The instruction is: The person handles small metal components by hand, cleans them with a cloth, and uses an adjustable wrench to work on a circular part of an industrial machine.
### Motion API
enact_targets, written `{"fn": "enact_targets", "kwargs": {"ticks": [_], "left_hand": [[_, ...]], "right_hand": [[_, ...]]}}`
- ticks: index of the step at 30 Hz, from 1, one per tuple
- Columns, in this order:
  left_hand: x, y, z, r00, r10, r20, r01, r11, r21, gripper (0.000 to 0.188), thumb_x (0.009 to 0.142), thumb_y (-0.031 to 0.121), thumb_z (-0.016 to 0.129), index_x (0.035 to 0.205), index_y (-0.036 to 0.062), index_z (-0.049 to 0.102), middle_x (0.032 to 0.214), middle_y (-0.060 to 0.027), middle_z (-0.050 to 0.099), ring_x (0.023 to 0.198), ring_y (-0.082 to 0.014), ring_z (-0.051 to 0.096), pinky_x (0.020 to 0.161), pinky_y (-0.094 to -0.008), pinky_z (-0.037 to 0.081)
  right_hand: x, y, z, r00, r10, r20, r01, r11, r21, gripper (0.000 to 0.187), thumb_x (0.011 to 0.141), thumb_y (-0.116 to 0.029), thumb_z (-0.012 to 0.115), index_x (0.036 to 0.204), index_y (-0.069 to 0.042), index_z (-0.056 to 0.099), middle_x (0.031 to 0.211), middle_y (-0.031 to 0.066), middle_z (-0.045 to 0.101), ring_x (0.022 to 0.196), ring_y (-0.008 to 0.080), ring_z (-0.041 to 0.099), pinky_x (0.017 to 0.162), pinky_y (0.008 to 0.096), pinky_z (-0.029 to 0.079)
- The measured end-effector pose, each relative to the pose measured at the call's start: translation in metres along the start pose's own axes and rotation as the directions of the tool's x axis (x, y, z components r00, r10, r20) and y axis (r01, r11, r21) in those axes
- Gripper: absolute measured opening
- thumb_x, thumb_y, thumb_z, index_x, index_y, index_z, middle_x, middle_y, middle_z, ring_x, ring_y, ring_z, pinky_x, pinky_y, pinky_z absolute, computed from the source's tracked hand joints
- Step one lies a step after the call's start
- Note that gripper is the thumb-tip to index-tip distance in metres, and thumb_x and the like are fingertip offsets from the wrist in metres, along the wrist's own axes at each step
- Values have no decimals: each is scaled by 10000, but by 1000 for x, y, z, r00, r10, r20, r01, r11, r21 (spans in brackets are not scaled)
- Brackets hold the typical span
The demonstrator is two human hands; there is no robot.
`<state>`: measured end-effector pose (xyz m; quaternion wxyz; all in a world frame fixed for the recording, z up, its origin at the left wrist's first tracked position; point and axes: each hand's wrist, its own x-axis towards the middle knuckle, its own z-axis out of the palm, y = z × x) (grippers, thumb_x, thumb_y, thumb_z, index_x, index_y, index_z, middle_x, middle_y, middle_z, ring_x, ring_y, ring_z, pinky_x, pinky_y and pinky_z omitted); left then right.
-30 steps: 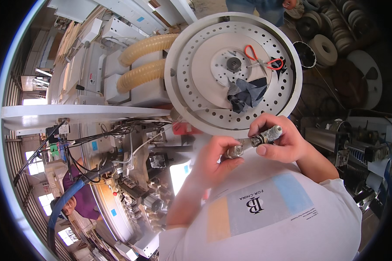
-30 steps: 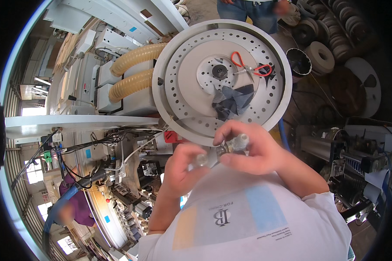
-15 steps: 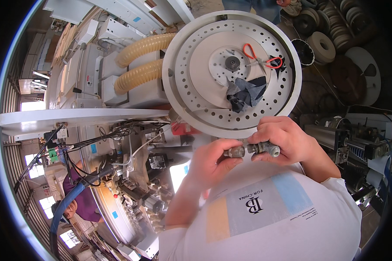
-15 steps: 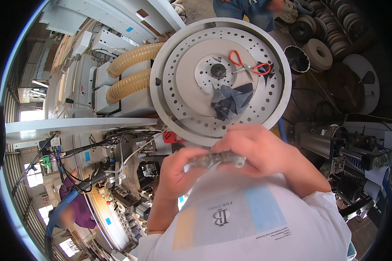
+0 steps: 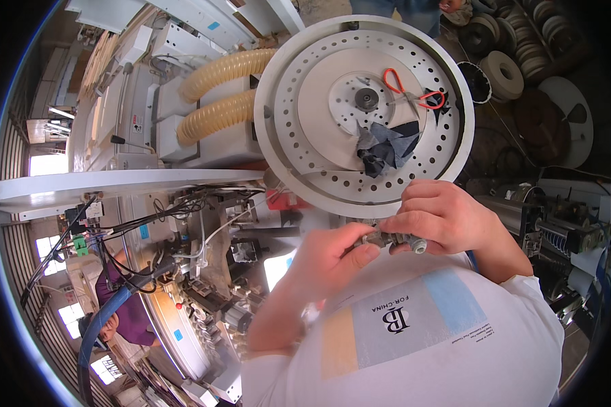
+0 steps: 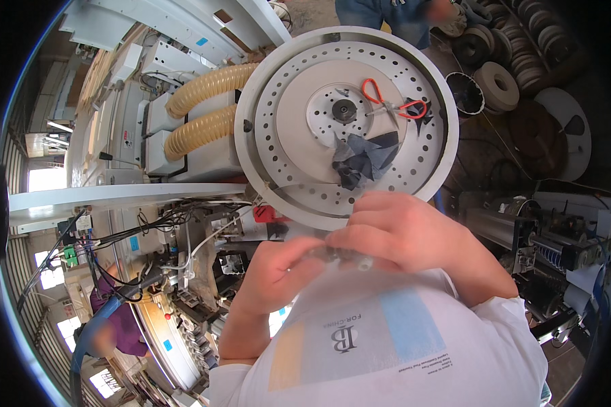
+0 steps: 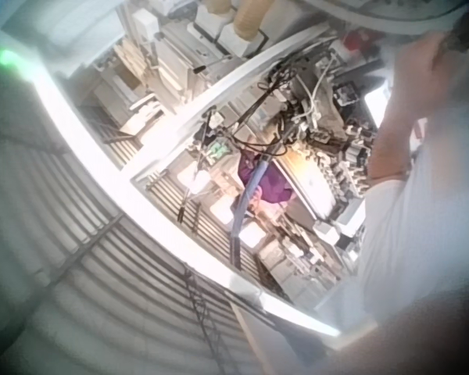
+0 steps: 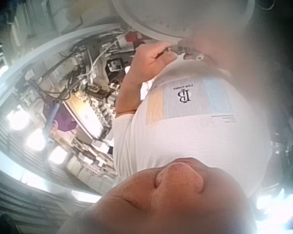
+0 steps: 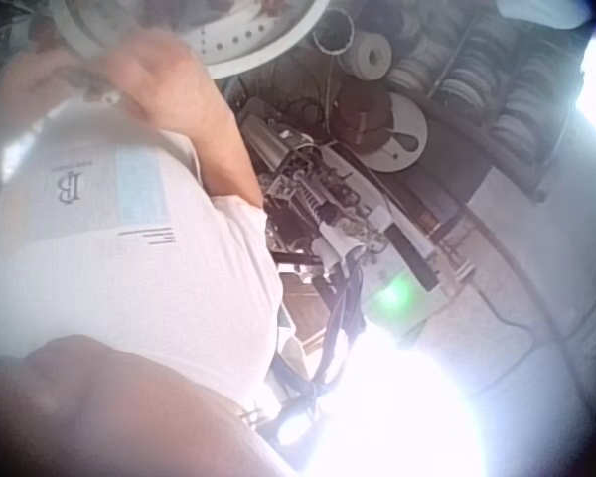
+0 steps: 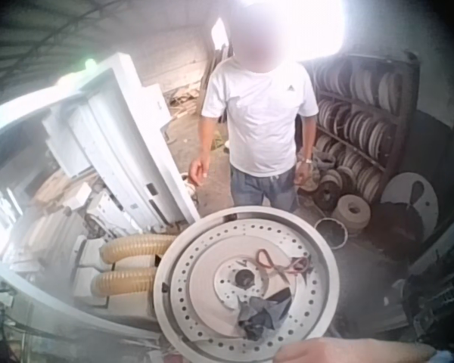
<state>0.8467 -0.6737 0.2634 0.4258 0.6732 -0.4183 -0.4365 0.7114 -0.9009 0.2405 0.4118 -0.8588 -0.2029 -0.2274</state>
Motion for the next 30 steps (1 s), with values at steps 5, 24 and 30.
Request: {"fn": "enact_targets", "kwargs": {"ticks": [5, 24, 30], "left_hand": [[4, 8, -6, 985, -160, 57, 165, 981, -100, 342, 1006, 310, 641, 1184, 21, 678, 691, -6, 640, 530, -64, 554, 426, -262, 436], [14, 1, 2, 977, 115, -180, -88, 985, 150, 325, 841, 36, 764, 1157, 4, 694, 868, -113, 716, 703, -171, 690, 659, -282, 530], [16, -5, 9, 936, 257, -240, -171, 930, 326, 377, 784, 21, 807, 1147, 22, 704, 886, -123, 716, 690, -250, 685, 645, -307, 536]], "right_hand": [[5, 4, 0, 999, -5, 37, 6, 1000, -28, 395, 809, -218, 824, 1092, -6, 645, 764, 72, 618, 645, 278, 561, 596, 372, 464], [6, 6, 5, 938, 329, 107, -343, 922, 180, 314, 816, -171, 819, 1031, -39, 633, 828, 131, 689, 722, 361, 670, 602, 420, 509], [9, -1, -2, 822, 521, 231, -568, 784, 252, 281, 880, -227, 790, 1040, -57, 636, 733, 134, 665, 665, 348, 657, 583, 393, 486]]}}
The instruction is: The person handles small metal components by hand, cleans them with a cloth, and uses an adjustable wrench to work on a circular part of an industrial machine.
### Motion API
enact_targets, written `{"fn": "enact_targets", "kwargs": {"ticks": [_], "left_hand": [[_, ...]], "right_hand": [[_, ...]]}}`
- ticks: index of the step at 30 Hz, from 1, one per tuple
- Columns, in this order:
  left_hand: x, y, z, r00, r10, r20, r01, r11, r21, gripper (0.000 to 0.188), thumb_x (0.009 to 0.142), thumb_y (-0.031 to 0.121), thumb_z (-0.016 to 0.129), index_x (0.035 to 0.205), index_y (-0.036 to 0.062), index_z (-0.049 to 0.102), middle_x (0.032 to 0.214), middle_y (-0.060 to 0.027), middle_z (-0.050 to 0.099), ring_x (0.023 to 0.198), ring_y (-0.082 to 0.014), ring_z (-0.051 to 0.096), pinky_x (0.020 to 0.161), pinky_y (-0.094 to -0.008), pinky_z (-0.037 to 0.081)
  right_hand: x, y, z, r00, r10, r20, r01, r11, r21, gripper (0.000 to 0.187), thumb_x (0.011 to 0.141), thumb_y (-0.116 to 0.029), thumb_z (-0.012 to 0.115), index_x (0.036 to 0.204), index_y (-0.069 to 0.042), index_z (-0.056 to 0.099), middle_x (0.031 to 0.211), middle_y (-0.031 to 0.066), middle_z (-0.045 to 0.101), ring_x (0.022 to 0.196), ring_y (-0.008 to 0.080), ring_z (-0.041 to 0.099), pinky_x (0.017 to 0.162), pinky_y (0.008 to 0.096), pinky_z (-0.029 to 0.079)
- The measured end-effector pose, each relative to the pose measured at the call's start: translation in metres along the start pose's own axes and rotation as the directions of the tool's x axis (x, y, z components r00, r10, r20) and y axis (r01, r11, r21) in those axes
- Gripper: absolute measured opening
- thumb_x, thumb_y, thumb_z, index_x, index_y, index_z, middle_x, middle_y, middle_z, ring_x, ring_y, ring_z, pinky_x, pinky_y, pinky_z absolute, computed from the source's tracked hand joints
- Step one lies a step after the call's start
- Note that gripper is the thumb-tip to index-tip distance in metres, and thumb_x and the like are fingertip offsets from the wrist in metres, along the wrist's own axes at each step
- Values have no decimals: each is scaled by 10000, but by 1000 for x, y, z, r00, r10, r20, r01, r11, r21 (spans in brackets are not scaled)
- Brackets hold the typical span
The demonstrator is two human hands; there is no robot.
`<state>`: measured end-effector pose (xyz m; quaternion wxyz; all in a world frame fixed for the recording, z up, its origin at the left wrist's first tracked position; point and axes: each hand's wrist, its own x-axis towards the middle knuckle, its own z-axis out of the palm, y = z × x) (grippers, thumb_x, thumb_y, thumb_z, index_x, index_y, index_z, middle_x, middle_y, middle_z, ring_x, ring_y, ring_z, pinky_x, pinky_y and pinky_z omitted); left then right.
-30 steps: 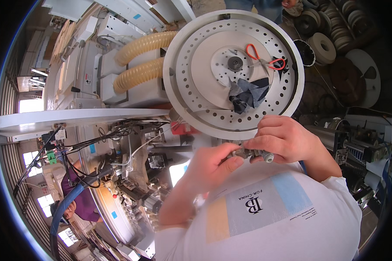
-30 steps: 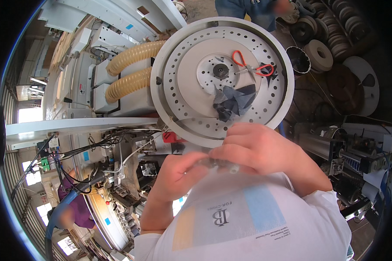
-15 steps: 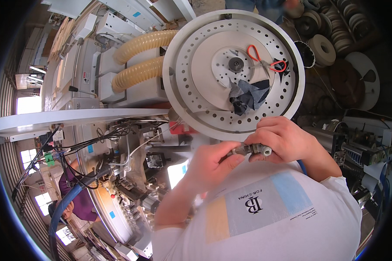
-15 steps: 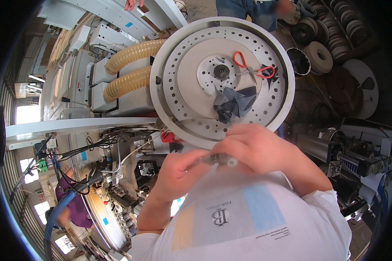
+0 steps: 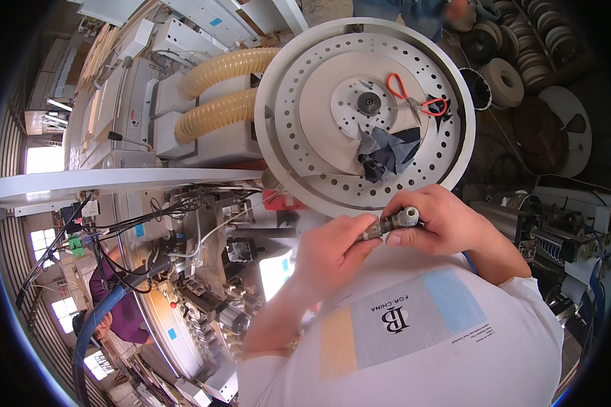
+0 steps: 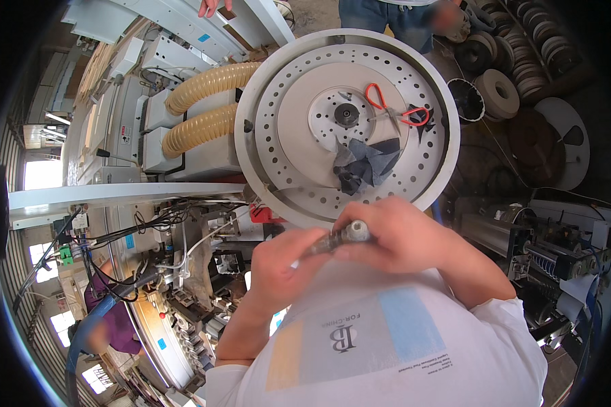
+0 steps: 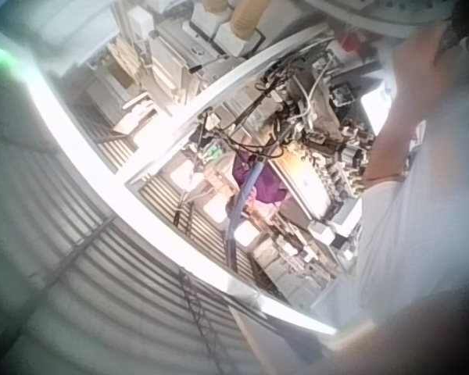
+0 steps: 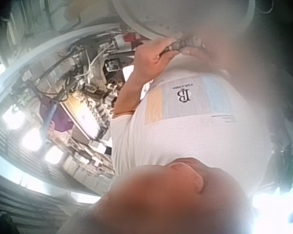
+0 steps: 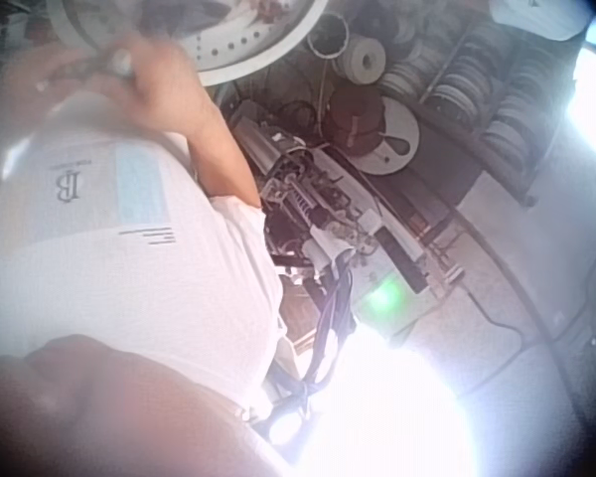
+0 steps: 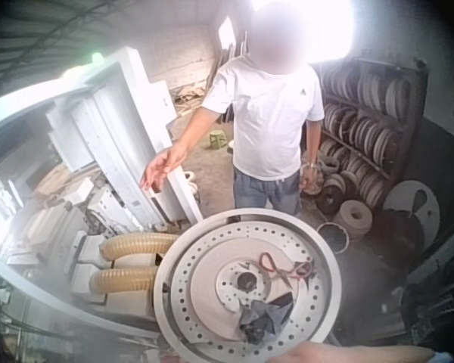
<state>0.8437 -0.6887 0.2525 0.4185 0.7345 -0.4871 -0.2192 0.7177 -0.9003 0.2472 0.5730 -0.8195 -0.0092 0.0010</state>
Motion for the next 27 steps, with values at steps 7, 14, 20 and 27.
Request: {"fn": "enact_targets", "kwargs": {"ticks": [7, 14, 20, 27], "left_hand": [[0, -15, 14, 937, 326, -122, -288, 922, 258, 385, 781, 6, 798, 1150, 28, 689, 865, -130, 708, 709, -246, 690, 621, -322, 530], [-2, -8, -6, 809, -408, 424, 579, 681, -449, 263, 987, 152, 646, 1217, 25, 643, 843, -44, 690, 708, -89, 623, 618, -270, 487], [2, -6, -9, 839, -296, 456, 472, 812, -342, 225, 970, 151, 659, 1163, 34, 671, 851, -57, 688, 672, -137, 614, 620, -296, 488], [1, -12, 2, 985, 139, 100, -142, 989, 28, 354, 883, 128, 730, 1218, 54, 641, 975, -127, 706, 790, -320, 675, 687, -383, 533]], "right_hand": [[-2, -1, -1, 995, 94, 23, -97, 985, 141, 278, 911, -248, 764, 1068, -54, 642, 775, 128, 668, 684, 327, 656, 607, 389, 488], [3, 25, 7, 877, -480, -2, 444, 814, -375, 379, 784, -257, 846, 1027, -43, 651, 749, 44, 607, 643, 256, 567, 588, 362, 465], [1, 24, 6, 842, -537, 51, 503, 748, -432, 357, 714, -149, 766, 1033, -36, 655, 737, 71, 592, 639, 280, 582, 580, 376, 463], [-8, 28, 13, 936, -345, -70, 321, 917, -237, 394, 775, -259, 853, 1029, -44, 642, 794, 64, 658, 648, 286, 600, 572, 395, 471]]}}
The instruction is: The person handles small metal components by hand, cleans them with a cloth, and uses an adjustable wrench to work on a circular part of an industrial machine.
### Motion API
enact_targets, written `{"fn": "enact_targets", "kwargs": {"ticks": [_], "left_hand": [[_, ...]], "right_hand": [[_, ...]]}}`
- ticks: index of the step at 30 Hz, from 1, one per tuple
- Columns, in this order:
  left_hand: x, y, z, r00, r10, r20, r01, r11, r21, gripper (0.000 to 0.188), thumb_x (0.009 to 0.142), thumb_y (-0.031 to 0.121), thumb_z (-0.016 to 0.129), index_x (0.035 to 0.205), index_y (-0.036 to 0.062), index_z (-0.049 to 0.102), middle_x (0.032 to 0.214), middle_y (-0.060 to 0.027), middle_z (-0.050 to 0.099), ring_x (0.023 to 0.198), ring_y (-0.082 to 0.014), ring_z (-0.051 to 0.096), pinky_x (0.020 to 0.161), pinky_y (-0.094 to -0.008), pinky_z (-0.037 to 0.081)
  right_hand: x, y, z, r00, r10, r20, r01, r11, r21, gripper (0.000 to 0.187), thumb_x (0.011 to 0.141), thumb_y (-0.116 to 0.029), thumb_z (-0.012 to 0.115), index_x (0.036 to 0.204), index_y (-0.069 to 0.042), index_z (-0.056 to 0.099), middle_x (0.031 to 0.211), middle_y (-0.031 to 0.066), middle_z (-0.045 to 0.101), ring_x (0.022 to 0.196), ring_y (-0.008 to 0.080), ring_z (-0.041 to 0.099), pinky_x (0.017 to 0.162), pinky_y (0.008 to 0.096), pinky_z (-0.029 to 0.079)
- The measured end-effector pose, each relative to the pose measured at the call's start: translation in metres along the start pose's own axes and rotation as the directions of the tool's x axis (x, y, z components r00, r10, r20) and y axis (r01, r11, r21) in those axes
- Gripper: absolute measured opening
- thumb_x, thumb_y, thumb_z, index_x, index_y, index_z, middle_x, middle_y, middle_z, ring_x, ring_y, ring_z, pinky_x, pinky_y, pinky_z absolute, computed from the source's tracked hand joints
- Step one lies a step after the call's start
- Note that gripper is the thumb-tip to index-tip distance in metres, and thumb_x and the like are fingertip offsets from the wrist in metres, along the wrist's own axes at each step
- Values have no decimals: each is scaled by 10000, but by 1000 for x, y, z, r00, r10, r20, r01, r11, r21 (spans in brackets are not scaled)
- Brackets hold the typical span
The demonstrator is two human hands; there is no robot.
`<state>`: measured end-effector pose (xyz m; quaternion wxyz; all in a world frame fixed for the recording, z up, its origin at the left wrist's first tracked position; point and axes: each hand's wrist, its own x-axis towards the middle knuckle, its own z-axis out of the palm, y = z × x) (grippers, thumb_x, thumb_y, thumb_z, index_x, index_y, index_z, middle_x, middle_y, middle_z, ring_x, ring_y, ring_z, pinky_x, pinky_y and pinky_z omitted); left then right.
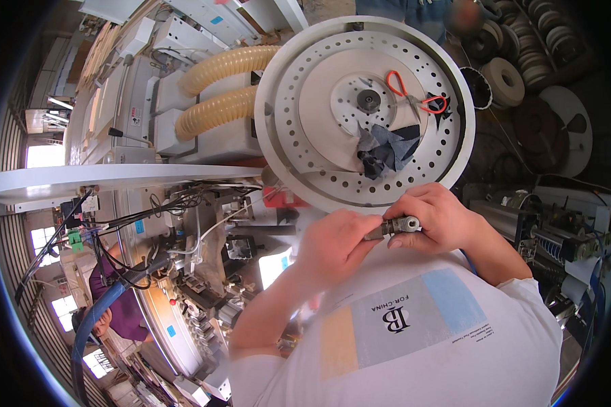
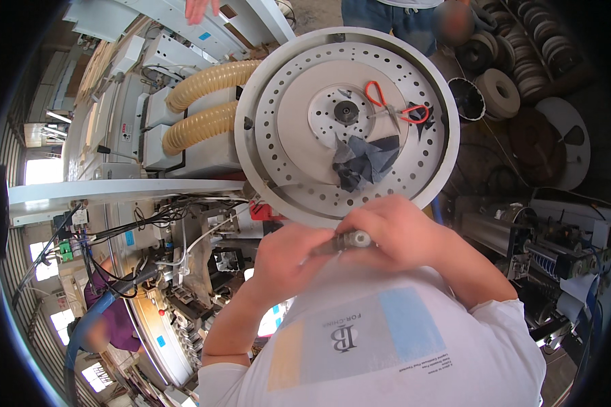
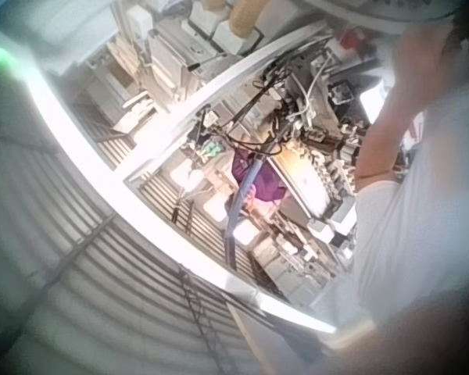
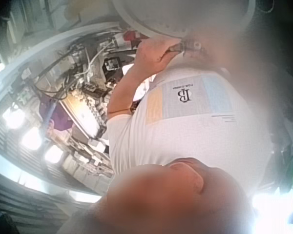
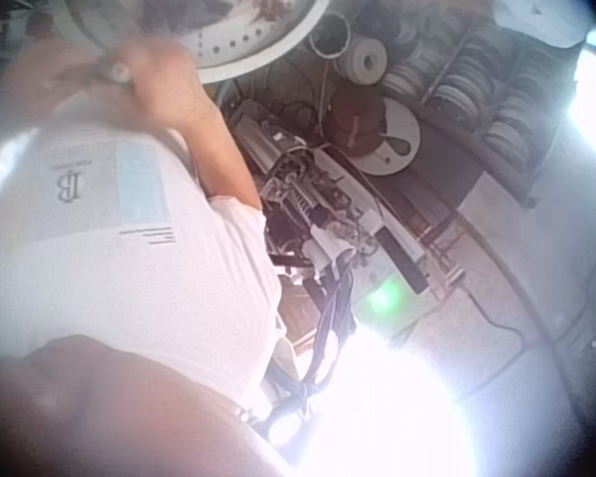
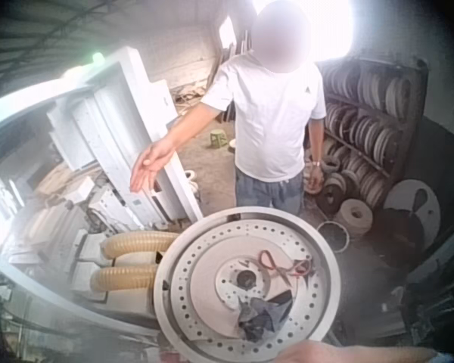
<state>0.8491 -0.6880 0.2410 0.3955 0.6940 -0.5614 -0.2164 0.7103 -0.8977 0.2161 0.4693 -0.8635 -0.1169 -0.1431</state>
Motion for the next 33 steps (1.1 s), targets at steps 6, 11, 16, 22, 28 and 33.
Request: {"fn": "enact_targets", "kwargs": {"ticks": [6, 11, 16, 22, 28, 33], "left_hand": [[-2, 4, -12, 828, -459, 322, 545, 794, -268, 326, 866, 145, 770, 1167, 94, 654, 890, -113, 696, 768, -303, 671, 671, -375, 521], [-6, 0, -3, 999, -43, 12, 43, 999, -7, 322, 940, 232, 719, 1206, 66, 642, 820, -91, 680, 721, -205, 637, 659, -330, 499], [-6, 2, -4, 954, -271, 125, 293, 931, -216, 315, 885, 140, 716, 1184, 48, 681, 891, -100, 714, 722, -221, 678, 662, -319, 524], [-6, 1, -6, 980, -146, 135, 166, 974, -151, 301, 892, 156, 735, 1166, 52, 667, 856, -106, 690, 702, -264, 664, 640, -340, 515], [-11, -2, 3, 998, -51, 27, 52, 998, -37, 257, 943, 180, 707, 1161, 54, 654, 837, -90, 679, 713, -229, 649, 657, -333, 501], [-2, -7, -9, 774, -226, 591, 558, 686, -468, 239, 1016, 220, 605, 1177, 51, 662, 835, -28, 660, 711, -134, 603, 684, -295, 488]], "right_hand": [[3, -3, -6, 998, -26, 57, 33, 992, -123, 332, 812, -216, 804, 1052, -63, 632, 801, 80, 668, 722, 345, 640, 608, 435, 497], [-1, -6, 0, 990, 134, 45, -139, 981, 136, 342, 796, -198, 801, 1062, -64, 635, 793, 75, 663, 714, 326, 626, 594, 421, 482], [2, -4, -5, 999, -1, 45, 2, 1000, -22, 353, 788, -215, 813, 1064, -77, 642, 802, 79, 673, 711, 322, 646, 595, 408, 491], [2, -7, -3, 996, -21, 87, 27, 997, -68, 338, 803, -232, 811, 1051, -76, 643, 792, 87, 664, 728, 340, 647, 611, 427, 486], [-5, -8, 6, 993, 89, 79, -92, 995, 37, 286, 838, -222, 761, 1048, -70, 640, 799, 93, 649, 727, 329, 630, 610, 412, 473], [8, -2, -5, 926, -346, 153, 371, 908, -192, 251, 819, -160, 675, 1044, -53, 636, 736, 37, 561, 653, 239, 555, 581, 356, 438]]}}
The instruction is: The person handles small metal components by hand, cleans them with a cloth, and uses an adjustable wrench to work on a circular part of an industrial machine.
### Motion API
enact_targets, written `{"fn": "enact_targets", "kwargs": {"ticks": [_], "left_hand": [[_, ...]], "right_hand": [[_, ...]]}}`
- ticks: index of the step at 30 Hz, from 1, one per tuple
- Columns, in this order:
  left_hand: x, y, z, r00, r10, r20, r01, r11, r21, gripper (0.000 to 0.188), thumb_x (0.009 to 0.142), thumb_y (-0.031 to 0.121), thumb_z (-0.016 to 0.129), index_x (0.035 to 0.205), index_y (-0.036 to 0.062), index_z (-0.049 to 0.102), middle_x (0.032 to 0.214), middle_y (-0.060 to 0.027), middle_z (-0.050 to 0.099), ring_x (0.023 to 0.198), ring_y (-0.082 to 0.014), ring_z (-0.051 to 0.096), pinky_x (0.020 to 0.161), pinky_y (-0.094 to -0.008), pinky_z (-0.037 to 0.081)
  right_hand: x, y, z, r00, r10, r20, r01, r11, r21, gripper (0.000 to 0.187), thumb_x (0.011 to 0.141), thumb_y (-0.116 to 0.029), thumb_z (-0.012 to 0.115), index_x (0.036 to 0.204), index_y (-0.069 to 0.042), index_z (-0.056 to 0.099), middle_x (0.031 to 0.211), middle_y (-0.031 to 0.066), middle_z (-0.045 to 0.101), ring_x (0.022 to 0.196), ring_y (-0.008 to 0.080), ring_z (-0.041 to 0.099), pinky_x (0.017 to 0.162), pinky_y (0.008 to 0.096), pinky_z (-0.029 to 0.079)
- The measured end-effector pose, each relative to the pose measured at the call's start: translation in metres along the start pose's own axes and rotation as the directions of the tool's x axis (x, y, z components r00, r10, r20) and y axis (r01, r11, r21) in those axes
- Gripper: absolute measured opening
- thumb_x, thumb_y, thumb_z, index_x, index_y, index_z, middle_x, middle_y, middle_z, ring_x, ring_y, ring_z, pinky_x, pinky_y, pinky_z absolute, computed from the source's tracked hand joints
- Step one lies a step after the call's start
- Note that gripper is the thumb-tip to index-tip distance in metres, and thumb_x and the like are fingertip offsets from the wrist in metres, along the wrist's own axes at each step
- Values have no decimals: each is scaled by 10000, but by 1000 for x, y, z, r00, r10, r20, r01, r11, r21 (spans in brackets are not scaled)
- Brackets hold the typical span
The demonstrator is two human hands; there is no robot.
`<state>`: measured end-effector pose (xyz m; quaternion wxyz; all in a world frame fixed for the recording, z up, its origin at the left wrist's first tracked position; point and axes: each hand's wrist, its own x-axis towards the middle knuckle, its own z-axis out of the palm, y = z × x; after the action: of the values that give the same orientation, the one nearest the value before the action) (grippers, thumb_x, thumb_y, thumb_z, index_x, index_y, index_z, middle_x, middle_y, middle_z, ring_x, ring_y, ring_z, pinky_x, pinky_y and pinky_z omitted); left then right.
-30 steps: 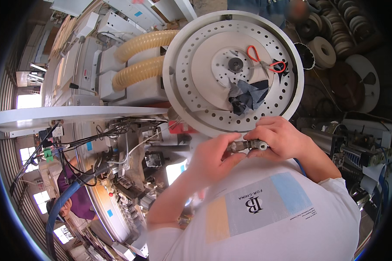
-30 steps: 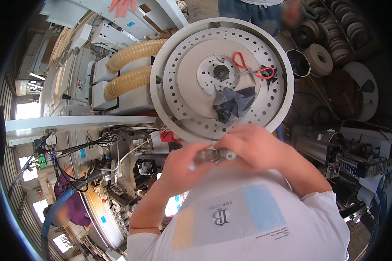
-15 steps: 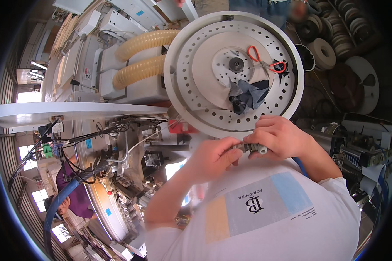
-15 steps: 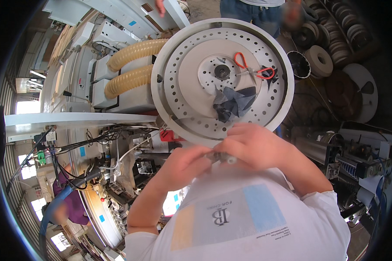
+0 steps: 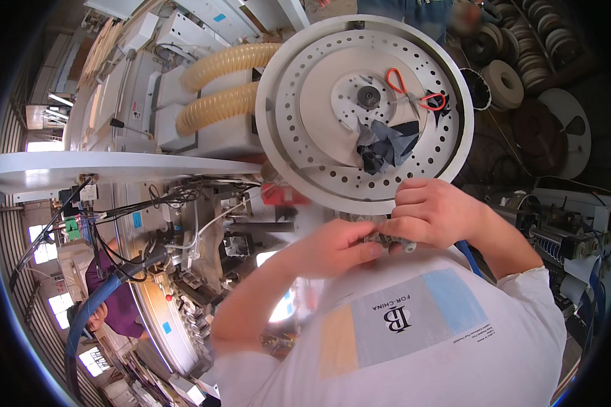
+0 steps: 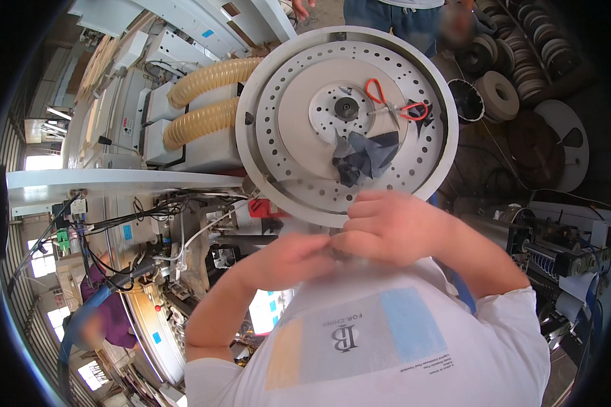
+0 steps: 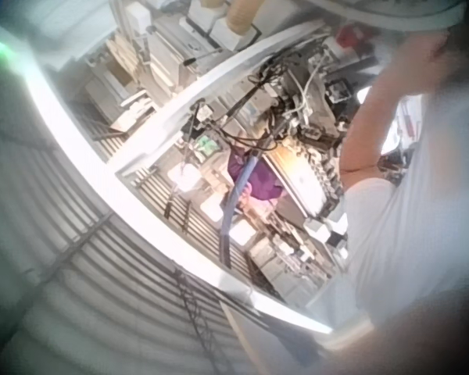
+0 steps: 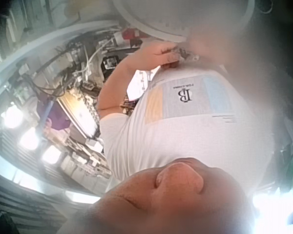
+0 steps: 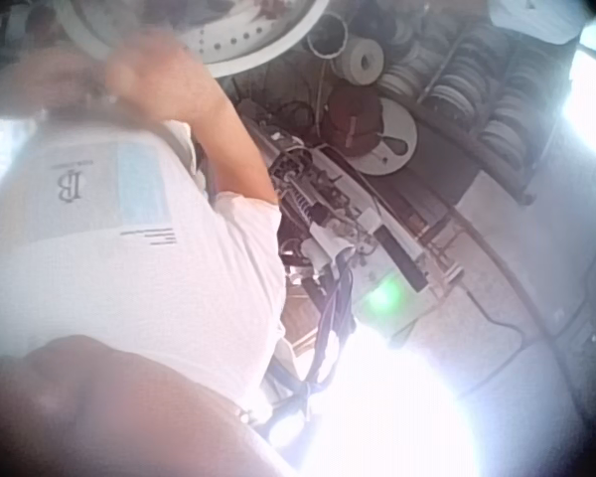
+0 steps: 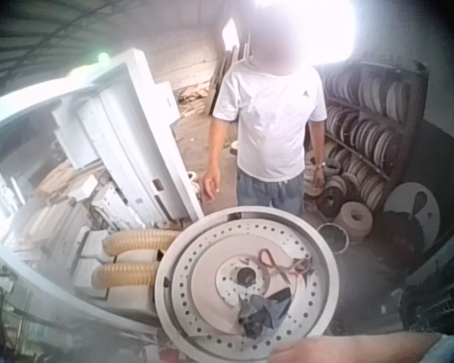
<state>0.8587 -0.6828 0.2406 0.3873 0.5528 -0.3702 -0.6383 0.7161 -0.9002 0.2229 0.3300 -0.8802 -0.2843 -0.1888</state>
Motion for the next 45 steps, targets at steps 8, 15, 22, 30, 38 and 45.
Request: {"fn": "enact_targets", "kwargs": {"ticks": [8, 15, 22, 30, 38, 45], "left_hand": [[8, -2, 0, 929, -139, 343, 195, 971, -136, 248, 1030, 266, 587, 1065, 34, 667, 807, 12, 617, 699, -82, 565, 632, -273, 463], [0, -1, 25, 995, 96, -28, -77, 914, 398, 212, 944, 196, 659, 874, 25, 556, 713, -90, 637, 672, -239, 642, 586, -375, 460], [5, -21, 25, 839, 507, -198, -47, 430, 902, 217, 891, 202, 718, 923, 57, 559, 759, -106, 648, 712, -328, 658, 568, -453, 488], [2, -4, 0, 956, -116, 269, 101, 993, 69, 225, 980, 254, 629, 1030, 35, 646, 818, -44, 657, 657, -127, 596, 618, -317, 488], [-10, -20, 5, 897, -9, 442, 210, 889, -406, 280, 1064, 323, 531, 1014, 68, 639, 848, 10, 631, 727, -101, 576, 605, -261, 432], [-19, -16, 28, 979, 198, 38, -201, 940, 277, 287, 953, 305, 647, 892, 28, 602, 653, -99, 593, 564, -238, 574, 540, -393, 441]], "right_hand": [[20, 7, -20, 961, -266, 69, 273, 955, -115, 175, 729, -168, 657, 808, -83, 526, 661, 8, 457, 618, 198, 491, 557, 334, 428], [8, -5, -20, 972, -111, 208, 151, 971, -186, 235, 676, -189, 665, 731, -95, 457, 608, 10, 445, 589, 208, 505, 546, 336, 438], [8, -19, -7, 910, 365, 196, -328, 924, -198, 371, 723, -317, 789, 776, -97, 495, 606, 24, 473, 579, 254, 538, 540, 360, 445], [21, -10, -11, 969, -208, 136, 236, 940, -244, 226, 770, -222, 693, 860, -88, 535, 683, 5, 508, 644, 197, 532, 548, 333, 430], [37, -4, -35, 931, -306, 200, 342, 923, -178, 277, 695, -240, 676, 869, -83, 527, 656, -21, 457, 621, 168, 488, 521, 313, 397], [29, -18, -22, 957, -228, 177, 264, 939, -222, 313, 607, -236, 669, 835, -84, 517, 607, -29, 409, 558, 162, 465, 472, 315, 373]]}}
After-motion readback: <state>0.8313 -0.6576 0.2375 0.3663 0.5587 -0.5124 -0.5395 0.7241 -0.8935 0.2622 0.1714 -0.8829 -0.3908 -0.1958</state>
